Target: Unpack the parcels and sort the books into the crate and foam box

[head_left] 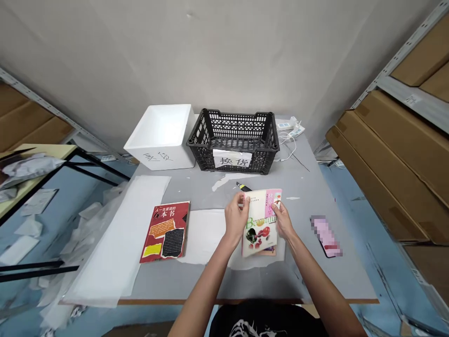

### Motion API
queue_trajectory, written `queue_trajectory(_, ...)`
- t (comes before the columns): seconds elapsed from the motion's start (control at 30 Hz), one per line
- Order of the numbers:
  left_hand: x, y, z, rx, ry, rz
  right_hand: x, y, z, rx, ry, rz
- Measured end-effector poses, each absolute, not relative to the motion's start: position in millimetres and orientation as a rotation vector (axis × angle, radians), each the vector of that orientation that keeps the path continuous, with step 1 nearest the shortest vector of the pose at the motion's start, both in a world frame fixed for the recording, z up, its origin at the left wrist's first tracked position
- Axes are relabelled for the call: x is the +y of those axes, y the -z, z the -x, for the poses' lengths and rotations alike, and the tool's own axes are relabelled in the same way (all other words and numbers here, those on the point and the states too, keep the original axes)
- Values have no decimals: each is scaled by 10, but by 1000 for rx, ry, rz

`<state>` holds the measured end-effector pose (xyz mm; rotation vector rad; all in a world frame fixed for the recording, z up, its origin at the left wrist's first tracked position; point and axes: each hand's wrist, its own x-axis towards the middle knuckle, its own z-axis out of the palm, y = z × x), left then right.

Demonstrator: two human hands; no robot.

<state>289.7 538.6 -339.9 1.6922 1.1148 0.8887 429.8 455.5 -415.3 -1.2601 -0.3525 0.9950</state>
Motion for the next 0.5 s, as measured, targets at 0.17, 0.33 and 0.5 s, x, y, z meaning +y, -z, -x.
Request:
queue_trajectory(0.17, 5518, 3390, -2872, 1089, -956, -1323, 4449, 4019, -4118, -288, -1011, 1281)
queue_trajectory(0.33, 5498, 3461, -2902, 995, -925, -926, 4354, 3918, -3955, -199, -976, 1283)
queue_trajectory(0.5, 5478, 3527, -2944, 1034, -901, -787, 4236, 3778, -3869, -179, -938, 1341)
